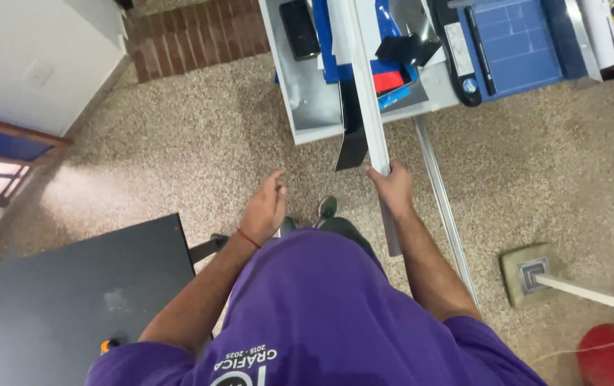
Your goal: Measuring a sheet of film, rolling it onto a cardboard core, marking the dimensions, and cutting it with a utility knife.
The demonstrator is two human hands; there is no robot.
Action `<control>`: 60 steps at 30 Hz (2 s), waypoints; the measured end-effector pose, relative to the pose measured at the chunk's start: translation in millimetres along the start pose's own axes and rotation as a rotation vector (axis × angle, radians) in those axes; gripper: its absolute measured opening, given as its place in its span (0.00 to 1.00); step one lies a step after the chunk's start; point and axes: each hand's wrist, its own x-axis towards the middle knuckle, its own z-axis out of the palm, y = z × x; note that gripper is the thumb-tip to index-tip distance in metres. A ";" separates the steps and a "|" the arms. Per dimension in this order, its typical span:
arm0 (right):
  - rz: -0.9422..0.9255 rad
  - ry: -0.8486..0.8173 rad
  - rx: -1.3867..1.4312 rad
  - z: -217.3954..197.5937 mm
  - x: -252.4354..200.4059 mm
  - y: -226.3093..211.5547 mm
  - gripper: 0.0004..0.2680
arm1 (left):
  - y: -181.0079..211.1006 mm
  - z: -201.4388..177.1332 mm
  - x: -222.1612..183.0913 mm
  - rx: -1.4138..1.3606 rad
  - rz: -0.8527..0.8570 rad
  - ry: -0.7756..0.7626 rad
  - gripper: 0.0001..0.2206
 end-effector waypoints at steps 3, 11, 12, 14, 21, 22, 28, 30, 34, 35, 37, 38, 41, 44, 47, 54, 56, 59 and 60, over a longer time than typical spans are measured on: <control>0.006 -0.038 0.020 10.7 58.7 -19.6 0.28 | -9.3 10.3 45.2 0.043 0.013 0.008 0.17; 0.013 -0.107 0.058 -3.3 119.8 -27.5 0.29 | -1.0 46.6 108.6 -0.085 -0.113 -0.149 0.13; 0.036 -0.123 0.098 -5.9 125.3 -30.0 0.30 | -1.9 47.7 118.5 -0.113 -0.135 -0.189 0.14; 0.051 -0.152 0.146 -10.4 125.3 -42.2 0.30 | -1.1 52.7 138.1 -0.106 -0.164 -0.206 0.14; -0.099 -0.340 -0.075 -40.4 114.8 -62.1 0.27 | 0.5 61.9 187.2 -0.070 -0.103 -0.300 0.13; -0.081 -0.348 -0.077 -37.6 114.8 -55.3 0.27 | 0.1 60.7 187.1 -0.075 -0.112 -0.317 0.13; -0.143 -0.410 0.039 -29.6 139.1 -37.8 0.19 | -2.8 61.4 211.2 -0.108 -0.159 -0.399 0.14; -0.223 -0.432 -0.287 -30.7 150.6 -38.4 0.17 | -10.6 63.4 216.8 -0.078 -0.089 -0.381 0.14; -0.278 -0.240 -0.318 -45.6 180.6 -71.0 0.16 | -33.0 69.6 216.8 -0.095 -0.093 -0.350 0.13; -0.499 -0.054 -0.242 -48.9 195.5 -81.4 0.19 | -34.1 68.4 216.6 -0.085 -0.076 -0.346 0.13; -0.706 0.136 -0.163 -54.9 224.4 -102.5 0.24 | -31.8 66.8 216.6 -0.077 -0.058 -0.349 0.12; -0.606 0.037 -0.192 -57.9 238.5 -113.6 0.32 | -28.3 66.1 216.9 -0.107 -0.094 -0.376 0.11; -0.501 -0.071 -0.252 -73.6 272.6 -130.2 0.35 | -20.8 59.7 223.5 -0.130 -0.087 -0.410 0.11; -0.625 -0.017 -0.291 -92.3 287.6 -100.3 0.27 | -25.9 50.9 223.0 -0.130 -0.001 -0.409 0.11; -0.758 0.073 -0.381 -96.3 308.3 -19.6 0.25 | -38.0 43.2 214.2 -0.111 0.024 -0.386 0.11; -0.704 0.065 -0.546 -120.9 307.6 60.0 0.19 | -46.0 36.3 209.3 -0.072 -0.017 -0.396 0.10; -0.602 0.048 -0.655 -120.7 299.3 65.8 0.15 | -41.3 33.9 215.4 -0.071 -0.022 -0.404 0.10; -0.408 -0.010 -0.812 -121.4 262.5 58.9 0.12 | -37.2 32.5 219.1 -0.054 -0.007 -0.419 0.11; -0.320 -0.044 -0.858 -121.3 247.2 52.9 0.16 | -36.9 31.8 220.9 -0.034 0.019 -0.424 0.11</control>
